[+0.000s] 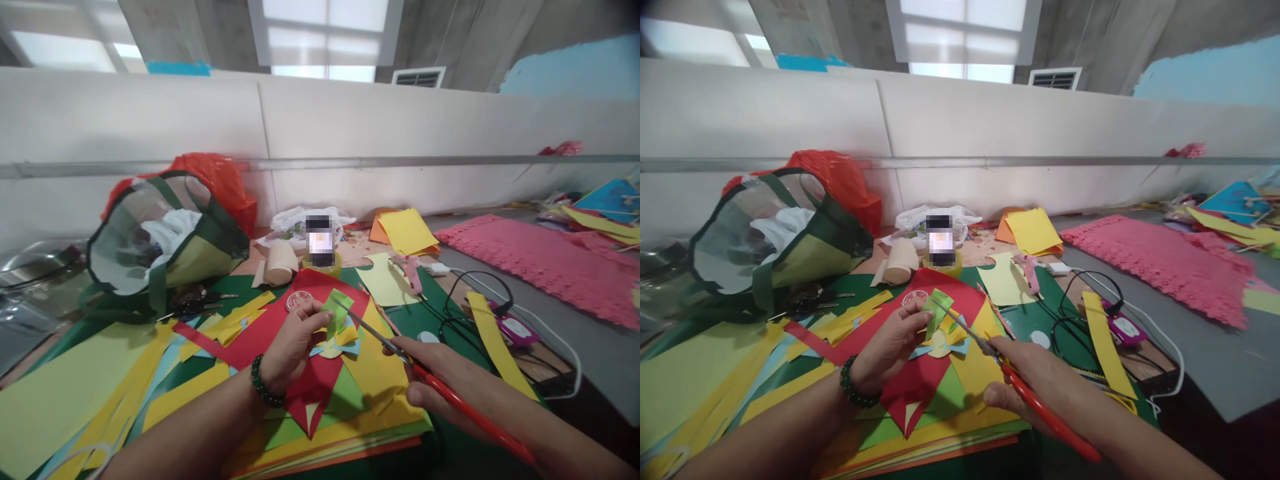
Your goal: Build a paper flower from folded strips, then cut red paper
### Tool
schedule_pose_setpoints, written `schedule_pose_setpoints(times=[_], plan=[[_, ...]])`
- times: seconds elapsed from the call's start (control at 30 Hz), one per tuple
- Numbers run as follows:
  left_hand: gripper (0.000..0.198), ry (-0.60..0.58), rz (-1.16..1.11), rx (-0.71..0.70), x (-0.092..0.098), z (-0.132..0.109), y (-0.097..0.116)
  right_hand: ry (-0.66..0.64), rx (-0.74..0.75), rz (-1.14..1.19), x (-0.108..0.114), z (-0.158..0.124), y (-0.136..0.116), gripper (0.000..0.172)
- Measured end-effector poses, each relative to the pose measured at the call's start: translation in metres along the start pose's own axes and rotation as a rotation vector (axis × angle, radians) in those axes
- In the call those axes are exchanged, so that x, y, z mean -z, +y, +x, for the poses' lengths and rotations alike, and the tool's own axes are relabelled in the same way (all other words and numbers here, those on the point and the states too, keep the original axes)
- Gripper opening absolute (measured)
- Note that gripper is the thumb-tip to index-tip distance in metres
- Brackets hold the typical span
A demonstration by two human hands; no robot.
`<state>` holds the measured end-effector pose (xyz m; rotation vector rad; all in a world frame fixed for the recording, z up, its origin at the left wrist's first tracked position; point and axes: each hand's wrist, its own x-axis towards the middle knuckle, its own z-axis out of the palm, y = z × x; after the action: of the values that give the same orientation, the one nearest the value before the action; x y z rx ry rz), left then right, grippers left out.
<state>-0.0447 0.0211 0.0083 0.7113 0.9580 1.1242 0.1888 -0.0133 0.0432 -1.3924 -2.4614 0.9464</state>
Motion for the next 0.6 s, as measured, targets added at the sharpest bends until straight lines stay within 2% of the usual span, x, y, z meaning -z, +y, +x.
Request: schedule_pose_setpoints(times=[0.2, 0.4, 0.6], plan=[[0.036, 0.035, -0.03, 0.017, -0.002, -0.002, 0.003, 0.083, 0.012, 0.028, 0.003, -0.005, 0.002, 0.08], [0.043, 0.102, -0.171, -0.026, -0.003, -0.002, 0.01, 0.157, -0.054, 0.054, 0.011, -0.015, 0.014, 0.075], [0.045, 0.078, -0.183, 0.001, -0.006, -0.002, 0.009, 0.212, -0.05, 0.038, 0.003, -0.026, 0.029, 0.077]])
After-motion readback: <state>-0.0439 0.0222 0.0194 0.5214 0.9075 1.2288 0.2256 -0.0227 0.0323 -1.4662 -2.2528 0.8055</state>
